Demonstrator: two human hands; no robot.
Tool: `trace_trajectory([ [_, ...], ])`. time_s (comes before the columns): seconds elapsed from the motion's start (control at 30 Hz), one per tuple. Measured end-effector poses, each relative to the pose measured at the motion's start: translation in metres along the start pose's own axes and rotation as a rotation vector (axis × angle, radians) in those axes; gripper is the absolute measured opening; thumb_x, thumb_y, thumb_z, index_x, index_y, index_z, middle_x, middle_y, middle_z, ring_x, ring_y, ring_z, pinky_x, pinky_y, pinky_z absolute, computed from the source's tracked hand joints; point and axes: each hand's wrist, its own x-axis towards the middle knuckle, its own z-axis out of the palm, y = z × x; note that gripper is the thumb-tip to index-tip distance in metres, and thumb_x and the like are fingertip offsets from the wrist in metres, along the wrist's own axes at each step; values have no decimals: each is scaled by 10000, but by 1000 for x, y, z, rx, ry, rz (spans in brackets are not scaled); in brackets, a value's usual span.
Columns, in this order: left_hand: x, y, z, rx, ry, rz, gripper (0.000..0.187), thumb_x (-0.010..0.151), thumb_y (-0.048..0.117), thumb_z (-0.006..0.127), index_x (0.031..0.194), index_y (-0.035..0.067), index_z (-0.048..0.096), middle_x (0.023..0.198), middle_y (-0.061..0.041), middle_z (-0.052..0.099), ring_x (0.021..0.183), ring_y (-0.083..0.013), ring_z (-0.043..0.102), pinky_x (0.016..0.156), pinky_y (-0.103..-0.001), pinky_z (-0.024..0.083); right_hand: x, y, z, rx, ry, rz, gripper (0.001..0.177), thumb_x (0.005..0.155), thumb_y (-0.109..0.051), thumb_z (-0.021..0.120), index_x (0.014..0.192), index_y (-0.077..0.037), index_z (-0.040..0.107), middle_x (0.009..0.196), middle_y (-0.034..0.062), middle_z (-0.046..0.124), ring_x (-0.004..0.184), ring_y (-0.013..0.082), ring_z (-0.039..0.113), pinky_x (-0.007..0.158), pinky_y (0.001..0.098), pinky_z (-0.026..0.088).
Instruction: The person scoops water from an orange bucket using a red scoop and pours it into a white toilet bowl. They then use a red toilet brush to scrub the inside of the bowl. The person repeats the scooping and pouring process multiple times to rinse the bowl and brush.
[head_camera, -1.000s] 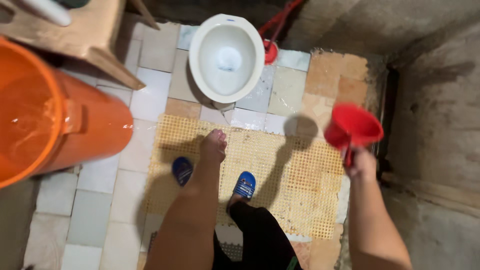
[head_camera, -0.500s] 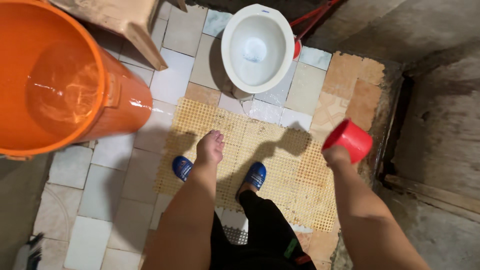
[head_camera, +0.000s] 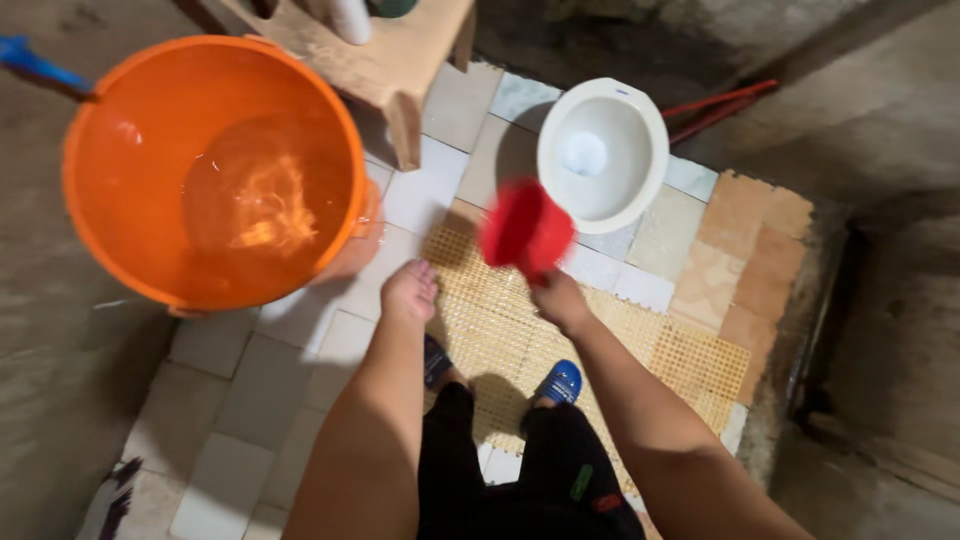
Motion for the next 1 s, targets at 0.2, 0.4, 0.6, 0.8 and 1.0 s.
trace_trajectory([
  [0.2, -14, 98, -8, -160, -63, 104, 236, 1060, 311, 495, 1182, 135, 594, 1159, 6, 658, 1082, -199, 603, 953, -386, 415, 11, -157, 85, -51, -134, -483, 371, 833, -162, 690, 1173, -20, 644, 939, 174, 734, 818, 278, 726, 768, 388, 567],
  [0.4, -52, 163, 5, -338, -236, 194, 293, 1065, 334, 490, 1198, 112, 626, 1121, -32, 686, 990, -196, 631, 886, -363, 467, 36, -239, 146, -144, -273, -552, 360, 807, -161, 690, 1140, -26, 665, 942, 199, 740, 888, 309, 731, 821, 389, 560],
  [0.6, -57, 188, -7, -389, -67, 108, 258, 1047, 322, 505, 1146, 115, 624, 1036, -26, 701, 825, -166, 629, 782, -317, 491, 68, -294, 193, -590, -386, -558, 386, 820, -260, 712, 1132, -35, 700, 1022, 223, 735, 984, 366, 710, 872, 434, 544],
  [0.8, 32, 190, -68, -423, -79, 93, 221, 1072, 322, 509, 975, 133, 571, 829, 2, 573, 654, -147, 480, 635, -310, 436, 114, -338, 240, -1102, -505, -413, 347, 850, -312, 686, 1104, -87, 761, 1098, 138, 760, 1042, 296, 732, 850, 431, 576],
  [1.0, 91, 180, -134, -456, -412, 309, 231, 1080, 264, 475, 868, 174, 482, 726, 7, 478, 676, -186, 484, 574, -351, 411, 173, -311, 307, -1264, -376, -438, 256, 919, -202, 613, 1091, -138, 790, 1119, 108, 765, 1051, 281, 735, 819, 441, 591],
])
